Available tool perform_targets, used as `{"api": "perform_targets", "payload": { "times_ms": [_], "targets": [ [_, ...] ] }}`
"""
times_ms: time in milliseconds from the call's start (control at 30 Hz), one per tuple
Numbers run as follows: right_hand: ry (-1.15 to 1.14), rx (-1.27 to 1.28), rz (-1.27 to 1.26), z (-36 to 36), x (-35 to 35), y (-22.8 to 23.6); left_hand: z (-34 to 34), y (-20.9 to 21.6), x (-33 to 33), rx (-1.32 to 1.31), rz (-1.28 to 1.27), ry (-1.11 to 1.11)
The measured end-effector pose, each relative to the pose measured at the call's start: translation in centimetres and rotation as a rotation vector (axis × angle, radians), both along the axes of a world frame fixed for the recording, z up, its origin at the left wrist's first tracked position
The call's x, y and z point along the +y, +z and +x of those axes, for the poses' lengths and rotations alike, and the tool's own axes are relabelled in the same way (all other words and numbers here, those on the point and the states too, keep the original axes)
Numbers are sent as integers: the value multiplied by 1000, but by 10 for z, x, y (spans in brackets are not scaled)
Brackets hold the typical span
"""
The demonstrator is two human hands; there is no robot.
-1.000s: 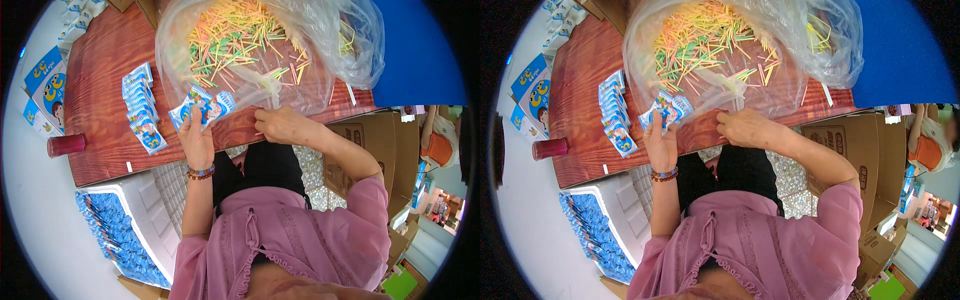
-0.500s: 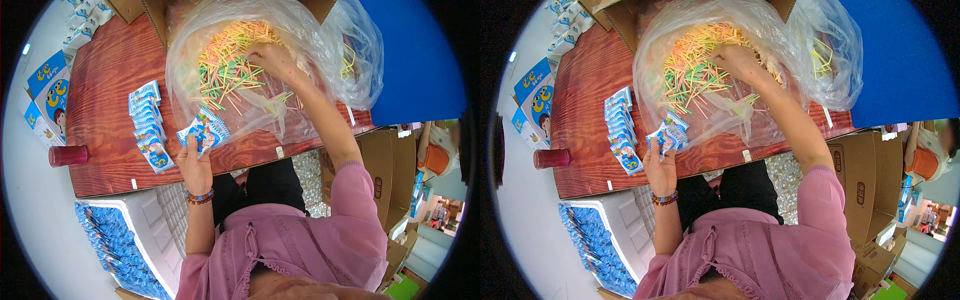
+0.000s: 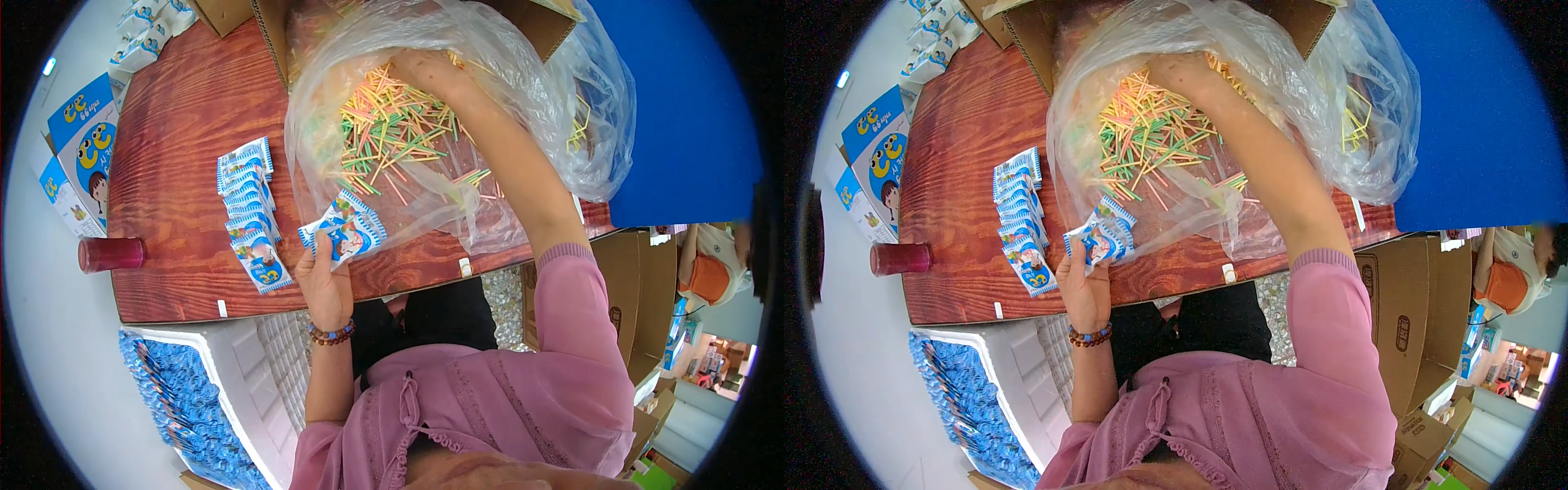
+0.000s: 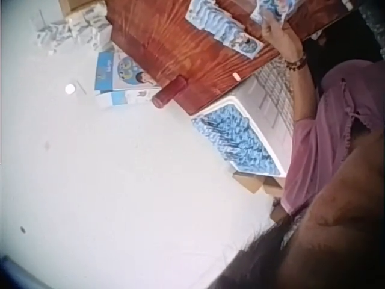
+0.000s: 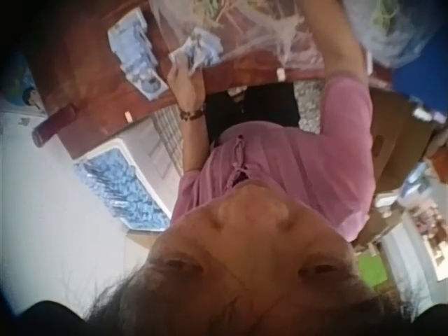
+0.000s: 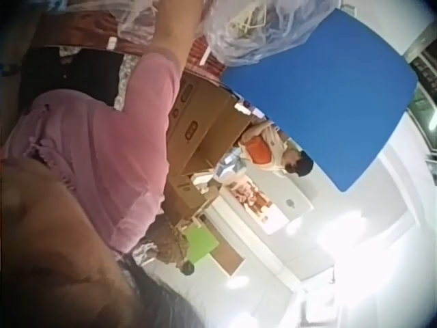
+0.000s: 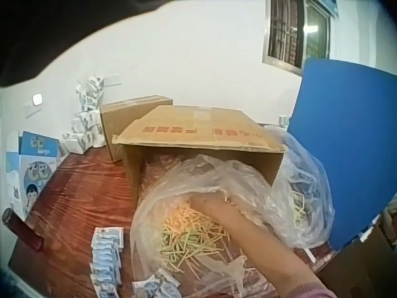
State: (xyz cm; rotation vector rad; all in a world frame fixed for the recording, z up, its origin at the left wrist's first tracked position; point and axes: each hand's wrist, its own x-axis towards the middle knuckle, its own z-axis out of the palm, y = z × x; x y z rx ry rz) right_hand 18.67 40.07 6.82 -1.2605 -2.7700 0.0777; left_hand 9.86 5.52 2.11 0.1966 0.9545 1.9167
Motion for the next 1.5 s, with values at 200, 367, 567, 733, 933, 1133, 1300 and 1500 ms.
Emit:
{"api": "perform_targets", "payload": {
  "times_ms": [200, 367, 567, 733, 933, 1133, 1300, 1500],
  "targets": [
    [167, -18, 230, 2, -2, -12, -4, -9, -2, -5, -6, 7],
    [76, 64, 277, 12, 1, -13, -2, -12, -1, -5, -18, 16],
    [6, 51, 115, 11, -28, 21, 1, 0, -2, -37, -46, 57],
    [87, 171, 251, 29, -9, -1, 6, -4, 3, -39, -18, -5],
    [13, 291, 19, 40, -51, 20, 4, -6, -4, -59, -36, 36],
    [-72, 1118, -587, 77, -88, -44, 9, 0, 1, -59, -6, -4],
    [-141, 1409, -712, 84, -109, -66, 12, -4, 0, -33, -29, -12],
    [-183, 1268, -594, 87, -110, -67, 18, 0, 2, -33, -12, -38]
  ]
}}
